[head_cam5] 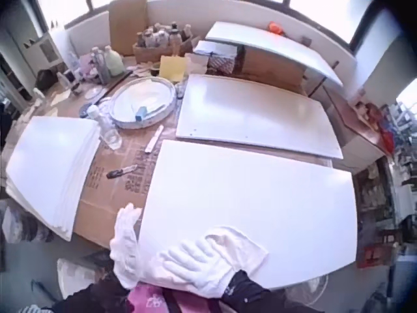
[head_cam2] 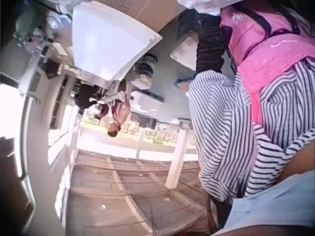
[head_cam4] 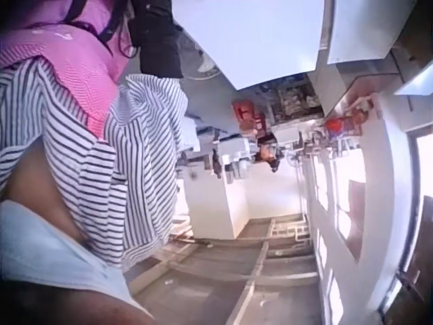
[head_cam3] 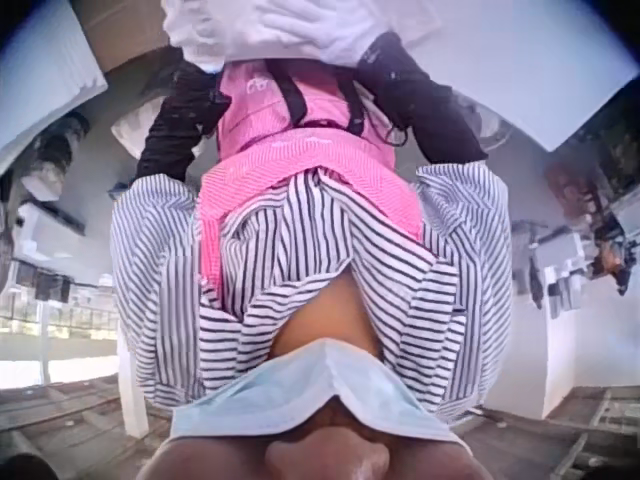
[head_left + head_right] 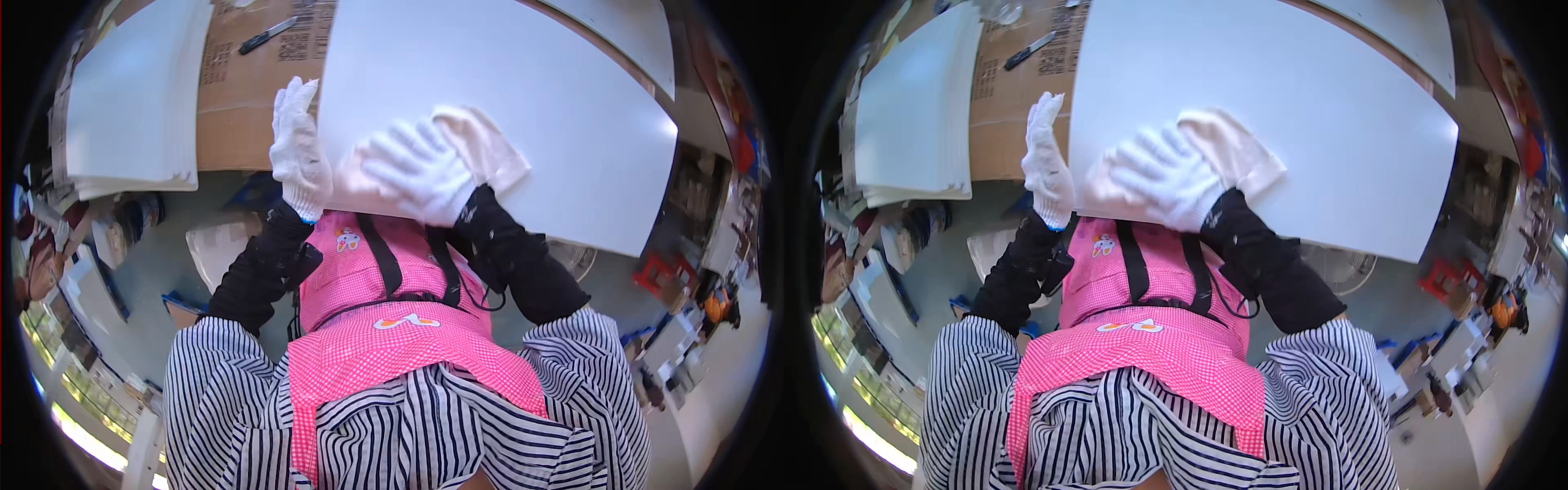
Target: Cleaning and inspecting white furniture panels with a cloth and a sponge in a manufacturing workshop.
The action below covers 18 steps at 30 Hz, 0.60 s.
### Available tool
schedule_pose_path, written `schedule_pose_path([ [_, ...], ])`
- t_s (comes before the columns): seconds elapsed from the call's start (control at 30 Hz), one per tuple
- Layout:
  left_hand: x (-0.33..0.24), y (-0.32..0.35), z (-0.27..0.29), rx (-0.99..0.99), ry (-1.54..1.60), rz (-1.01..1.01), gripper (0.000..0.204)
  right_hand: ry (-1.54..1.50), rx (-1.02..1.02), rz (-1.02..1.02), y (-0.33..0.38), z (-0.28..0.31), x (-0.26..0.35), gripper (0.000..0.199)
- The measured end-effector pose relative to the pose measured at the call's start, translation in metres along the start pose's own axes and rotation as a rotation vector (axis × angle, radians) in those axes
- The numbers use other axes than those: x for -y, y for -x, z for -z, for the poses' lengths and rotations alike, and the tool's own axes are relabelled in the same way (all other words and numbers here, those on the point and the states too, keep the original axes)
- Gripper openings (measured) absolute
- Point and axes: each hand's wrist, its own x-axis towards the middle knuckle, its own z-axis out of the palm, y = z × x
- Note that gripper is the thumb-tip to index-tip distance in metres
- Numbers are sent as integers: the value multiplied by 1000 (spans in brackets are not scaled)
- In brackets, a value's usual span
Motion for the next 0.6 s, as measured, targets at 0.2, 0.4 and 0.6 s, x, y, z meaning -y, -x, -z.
schedule_pose_path([
  [0.2,17,5,-42,209,-444,-84,49,112,-13,-318,128,54,5,49],
  [0.4,8,4,-37,244,-529,-110,56,637,-112,-1354,299,98,-73,40],
  [0.6,-1,2,-37,268,-560,-100,60,938,-560,-1434,277,49,-100,29],
])
